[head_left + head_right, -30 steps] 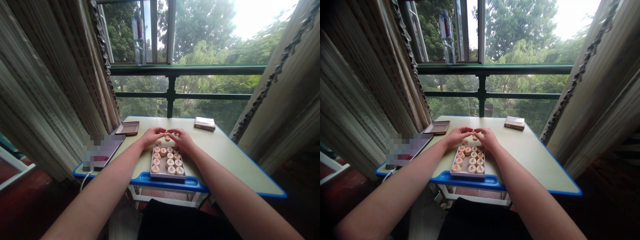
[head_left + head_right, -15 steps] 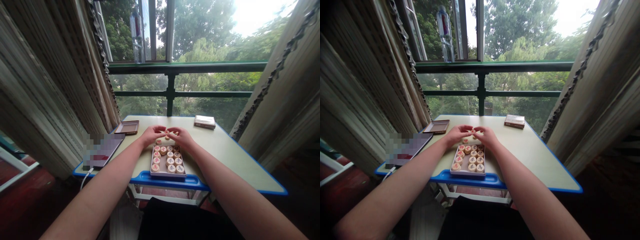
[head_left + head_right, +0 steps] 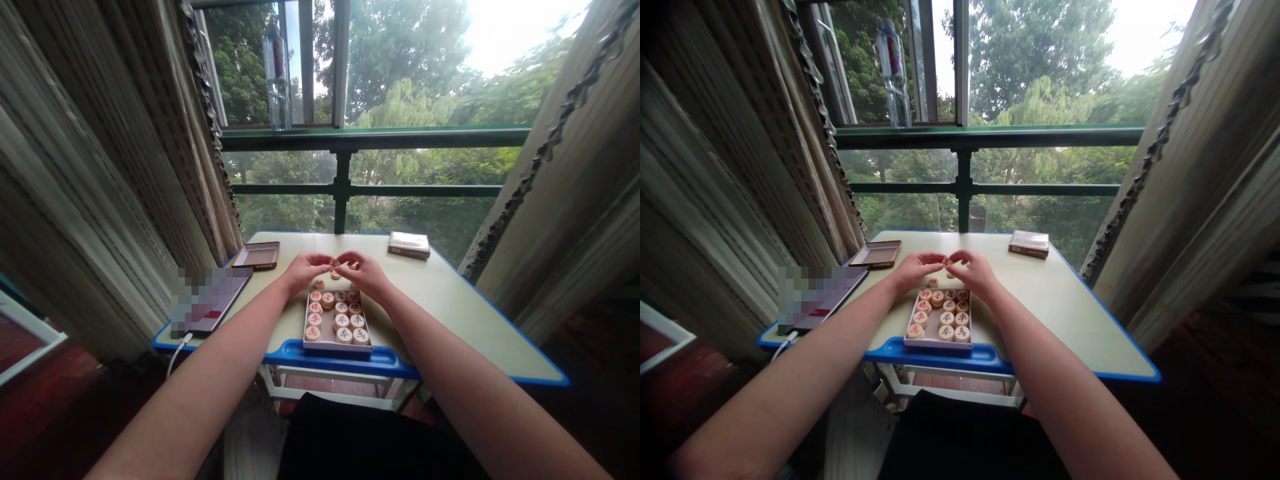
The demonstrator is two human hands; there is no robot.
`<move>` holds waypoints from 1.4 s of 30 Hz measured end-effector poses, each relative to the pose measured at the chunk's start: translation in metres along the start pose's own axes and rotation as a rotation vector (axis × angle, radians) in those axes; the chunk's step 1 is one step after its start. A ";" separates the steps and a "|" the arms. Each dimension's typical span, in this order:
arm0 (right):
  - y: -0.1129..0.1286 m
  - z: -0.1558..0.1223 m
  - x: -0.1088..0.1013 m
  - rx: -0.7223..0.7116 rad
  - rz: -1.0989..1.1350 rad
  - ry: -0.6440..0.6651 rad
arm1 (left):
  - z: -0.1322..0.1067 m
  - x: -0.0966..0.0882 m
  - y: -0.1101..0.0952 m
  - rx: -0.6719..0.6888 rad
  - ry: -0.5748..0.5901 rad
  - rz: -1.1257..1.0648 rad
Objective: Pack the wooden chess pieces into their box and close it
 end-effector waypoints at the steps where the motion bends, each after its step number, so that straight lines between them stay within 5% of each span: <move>1: 0.000 0.000 0.000 -0.002 0.006 -0.004 | 0.000 0.000 0.000 0.001 0.002 -0.009; 22: 0.010 -0.007 -0.005 -0.071 -0.024 -0.036 | -0.011 -0.002 -0.011 -0.001 -0.030 -0.033; 33: 0.033 -0.028 -0.017 -0.122 -0.011 0.117 | -0.037 0.000 -0.035 -0.047 0.054 0.068; 42: 0.039 -0.036 -0.017 -0.201 -0.164 0.286 | -0.063 -0.003 -0.033 -0.097 0.095 0.243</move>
Point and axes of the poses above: each hand's wrist, its own z-axis towards the middle knuckle, its own x-axis out of the palm, y = z × x, the point moved 1 cm from there along z, towards the middle knuckle, and after that the axes turned 7 degrees about x, right-handed, at the moved point
